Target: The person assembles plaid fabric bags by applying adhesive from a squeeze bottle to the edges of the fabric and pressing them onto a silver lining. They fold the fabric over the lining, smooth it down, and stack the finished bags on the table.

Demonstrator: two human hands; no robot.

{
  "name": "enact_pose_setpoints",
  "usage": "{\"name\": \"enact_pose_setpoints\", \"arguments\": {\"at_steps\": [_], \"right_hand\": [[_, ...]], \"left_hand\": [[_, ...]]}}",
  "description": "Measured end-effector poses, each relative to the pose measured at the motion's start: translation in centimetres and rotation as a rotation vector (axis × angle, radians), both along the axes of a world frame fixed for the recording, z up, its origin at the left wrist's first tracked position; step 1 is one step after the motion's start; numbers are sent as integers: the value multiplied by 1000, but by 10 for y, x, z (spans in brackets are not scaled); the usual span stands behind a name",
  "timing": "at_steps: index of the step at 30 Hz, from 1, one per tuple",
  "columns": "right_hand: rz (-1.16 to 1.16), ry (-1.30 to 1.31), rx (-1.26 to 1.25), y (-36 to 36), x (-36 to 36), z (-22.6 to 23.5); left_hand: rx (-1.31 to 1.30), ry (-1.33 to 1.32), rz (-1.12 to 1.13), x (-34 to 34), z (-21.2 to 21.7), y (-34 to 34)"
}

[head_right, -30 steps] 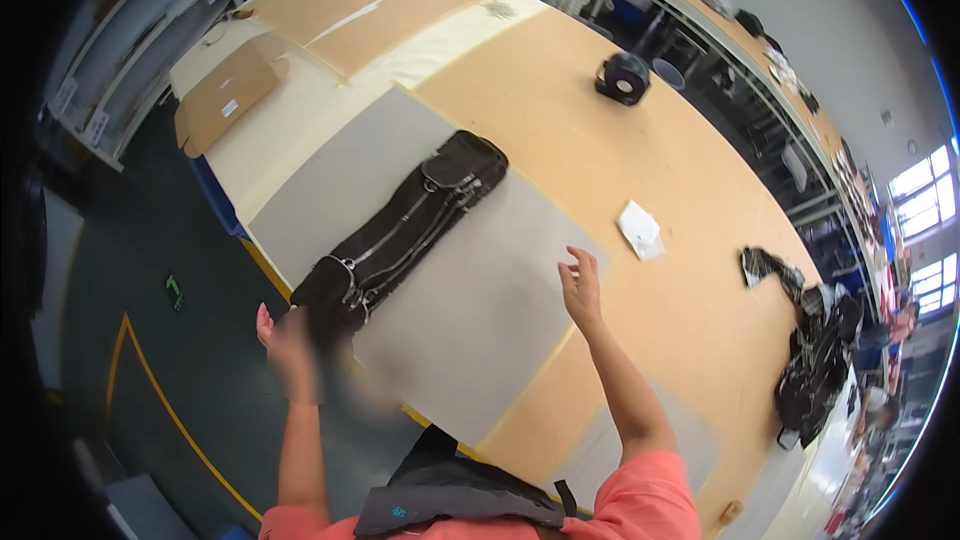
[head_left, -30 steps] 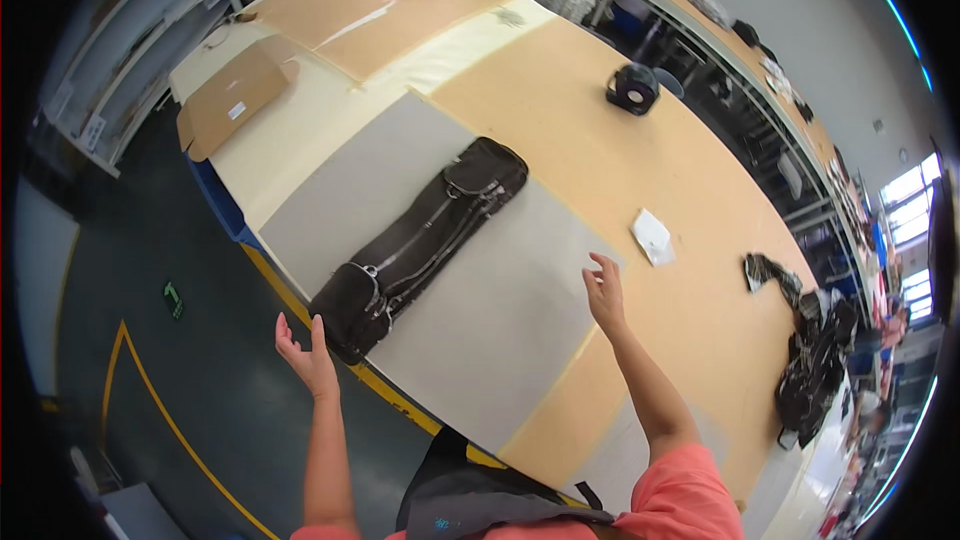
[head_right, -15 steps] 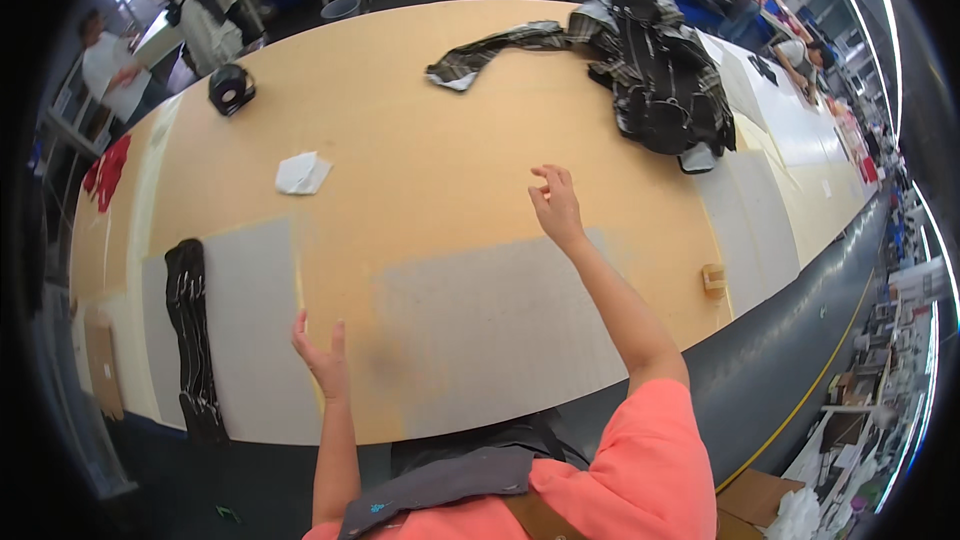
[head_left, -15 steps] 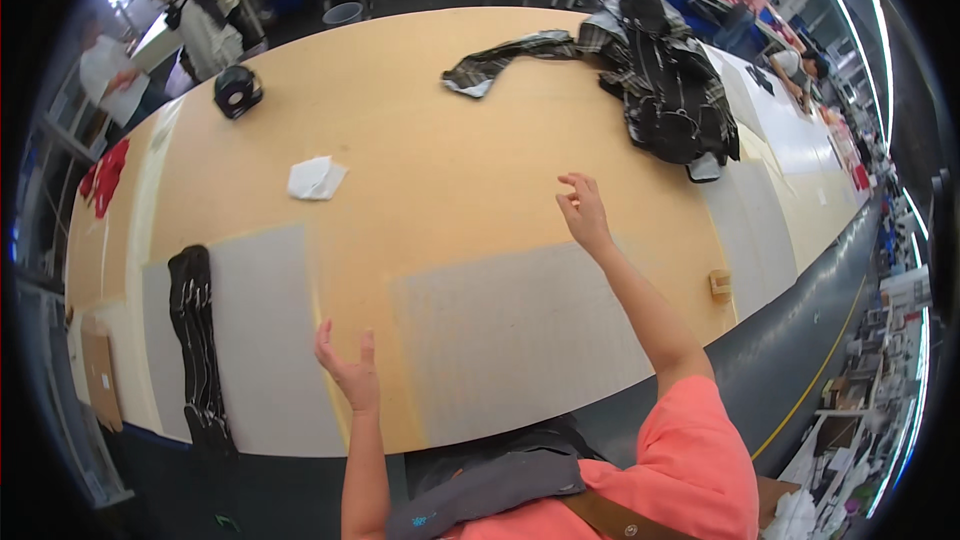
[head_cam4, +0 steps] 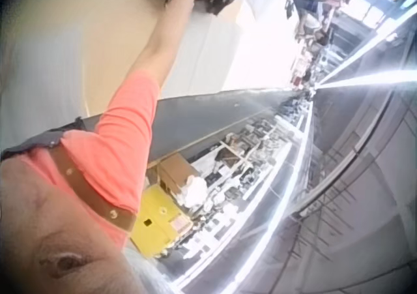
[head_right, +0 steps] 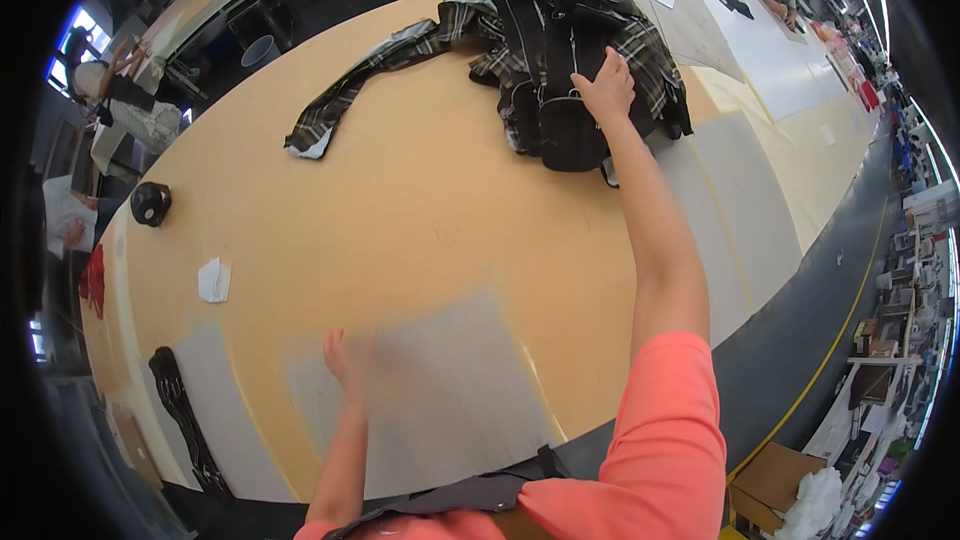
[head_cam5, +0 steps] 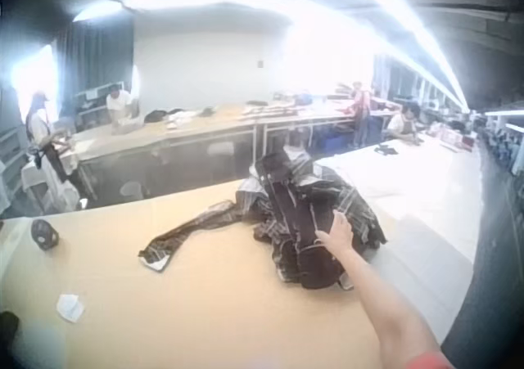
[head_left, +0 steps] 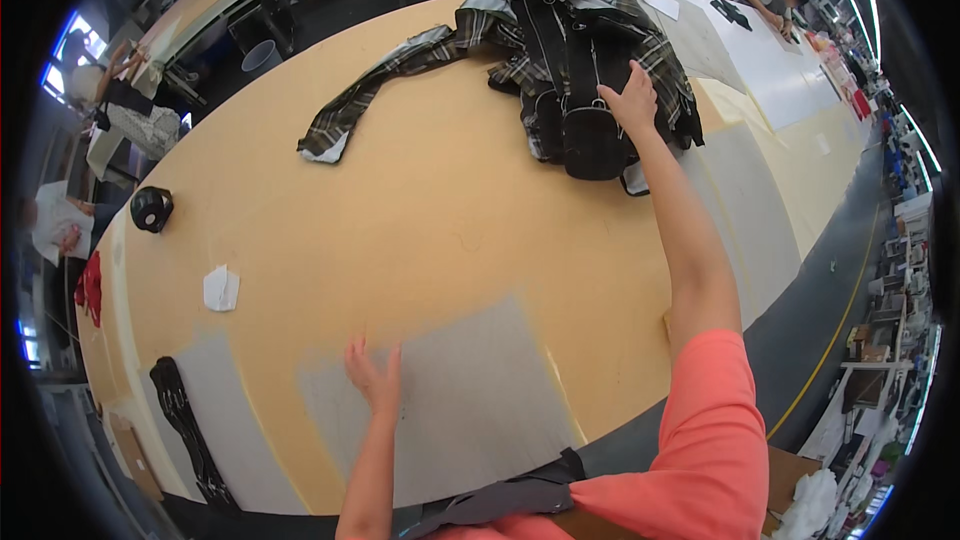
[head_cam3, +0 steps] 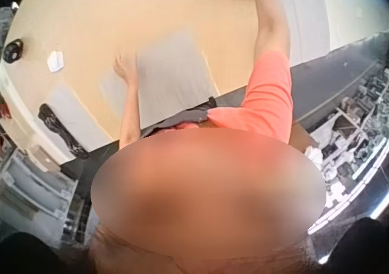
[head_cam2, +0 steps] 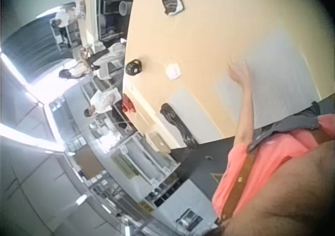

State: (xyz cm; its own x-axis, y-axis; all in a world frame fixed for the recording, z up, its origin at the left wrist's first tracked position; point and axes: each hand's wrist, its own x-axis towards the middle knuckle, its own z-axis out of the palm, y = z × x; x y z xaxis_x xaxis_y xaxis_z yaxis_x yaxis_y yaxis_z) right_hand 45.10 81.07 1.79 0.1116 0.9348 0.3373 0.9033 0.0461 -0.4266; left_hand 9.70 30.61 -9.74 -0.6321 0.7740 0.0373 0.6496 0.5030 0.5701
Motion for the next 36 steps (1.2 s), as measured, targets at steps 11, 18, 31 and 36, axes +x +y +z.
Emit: {"name": "enact_pose_setpoints", "arguments": {"at_steps": [11,18,31,36], "right_hand": [[-145,-450,-215,167,4,21],[-20,-317,-109,205,-47,-21],[415,-63,634,31,-156,3],[509,143,430,-138,-249,-54]], "left_hand": [[-290,261,-15,22,-24,0],[-308,302,-58,22,-27,-4],[-318,280,-12,24,-22,2],[-319,323,-26,22,-33,-5]]}}
